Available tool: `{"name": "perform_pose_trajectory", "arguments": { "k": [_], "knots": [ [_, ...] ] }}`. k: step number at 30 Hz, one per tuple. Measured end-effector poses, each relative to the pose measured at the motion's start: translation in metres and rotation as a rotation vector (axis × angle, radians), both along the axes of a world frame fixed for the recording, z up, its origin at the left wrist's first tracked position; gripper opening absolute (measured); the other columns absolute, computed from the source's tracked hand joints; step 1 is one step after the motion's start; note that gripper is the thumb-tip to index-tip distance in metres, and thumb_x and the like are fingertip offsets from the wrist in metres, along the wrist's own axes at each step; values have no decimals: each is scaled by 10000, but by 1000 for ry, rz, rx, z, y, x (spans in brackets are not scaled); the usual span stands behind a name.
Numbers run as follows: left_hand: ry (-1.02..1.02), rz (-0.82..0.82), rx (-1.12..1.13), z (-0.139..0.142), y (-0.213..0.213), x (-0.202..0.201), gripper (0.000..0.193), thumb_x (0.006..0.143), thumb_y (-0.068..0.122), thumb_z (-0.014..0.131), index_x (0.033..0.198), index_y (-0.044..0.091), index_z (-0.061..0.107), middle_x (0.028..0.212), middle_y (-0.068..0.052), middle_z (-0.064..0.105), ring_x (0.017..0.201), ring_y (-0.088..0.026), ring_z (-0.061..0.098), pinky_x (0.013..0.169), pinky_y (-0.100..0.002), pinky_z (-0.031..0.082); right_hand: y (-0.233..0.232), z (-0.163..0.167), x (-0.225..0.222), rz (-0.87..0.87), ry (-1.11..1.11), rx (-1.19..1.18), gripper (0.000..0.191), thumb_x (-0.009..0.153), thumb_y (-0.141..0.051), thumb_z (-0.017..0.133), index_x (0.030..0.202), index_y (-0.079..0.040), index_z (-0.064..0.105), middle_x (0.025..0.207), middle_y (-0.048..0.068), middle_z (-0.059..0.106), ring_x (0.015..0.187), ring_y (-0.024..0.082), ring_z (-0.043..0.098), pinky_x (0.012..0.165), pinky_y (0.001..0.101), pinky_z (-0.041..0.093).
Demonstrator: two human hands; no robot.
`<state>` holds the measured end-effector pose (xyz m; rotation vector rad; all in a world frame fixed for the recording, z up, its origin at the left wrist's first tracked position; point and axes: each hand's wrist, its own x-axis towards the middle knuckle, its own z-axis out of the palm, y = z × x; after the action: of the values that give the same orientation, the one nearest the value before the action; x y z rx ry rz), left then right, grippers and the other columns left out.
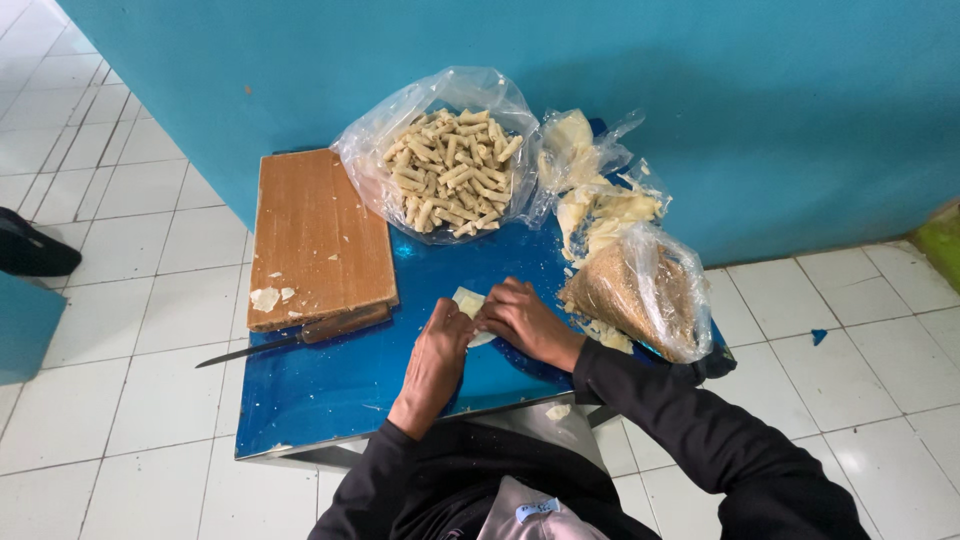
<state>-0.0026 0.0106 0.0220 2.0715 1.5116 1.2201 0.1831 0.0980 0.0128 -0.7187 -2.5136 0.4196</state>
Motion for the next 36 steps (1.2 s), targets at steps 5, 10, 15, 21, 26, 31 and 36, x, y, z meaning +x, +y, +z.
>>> {"name": "perform_pose_trajectory", "arguments": {
  "k": [5,10,15,21,26,31,36],
  "knots": [
    [-9,46,-19,-7,4,1,97,940,42,625,892,-43,621,1015,-186,522,904,-394,604,743,-473,491,-11,-3,4,15,10,195,192,978,-254,687,1064,-83,698,999,28,633,974,228,540,823,398,402],
    [-49,54,42,-4,-5,-1,153,890,-13,612,1035,-63,615,1074,-204,528,895,-398,602,748,-448,514,-13,-5,3,-40,-93,351,167,981,-222,661,1075,-86,684,1048,42,591,1039,235,524,842,421,401],
    [60,156,69,-3,-32,2,222,898,-1,629,1114,-38,595,1154,-210,559,1025,-400,604,813,-444,517,-31,-5,1,-81,-142,477,240,949,-159,611,1168,-89,681,1223,36,573,1159,237,510,908,463,399],
    [311,214,112,-15,-47,11,332,952,89,607,1274,4,598,1306,-180,589,1153,-336,588,907,-426,485,-48,-8,-7,-256,-327,531,500,902,-118,605,1398,-58,577,1382,56,502,1157,230,491,915,507,391],
    [358,216,83,-22,-49,13,331,968,121,581,1280,13,596,1296,-152,604,1225,-327,561,949,-428,466,-24,-10,-24,-285,-321,525,531,909,-89,617,1435,-64,543,1429,81,476,1140,255,484,903,502,385],
    [398,225,71,-23,-49,13,305,974,109,580,1265,19,599,1285,-154,603,1236,-329,560,961,-430,466,6,-5,-36,-255,-325,420,618,831,-11,644,1431,-150,590,1356,72,496,1112,255,485,842,480,370],
    [390,222,105,-21,-49,13,319,965,108,580,1268,14,606,1277,-156,601,1230,-328,560,980,-434,458,22,0,-24,-67,-58,155,540,894,-16,628,1366,-268,709,1196,-66,619,1076,167,522,848,416,333]
  ]
}}
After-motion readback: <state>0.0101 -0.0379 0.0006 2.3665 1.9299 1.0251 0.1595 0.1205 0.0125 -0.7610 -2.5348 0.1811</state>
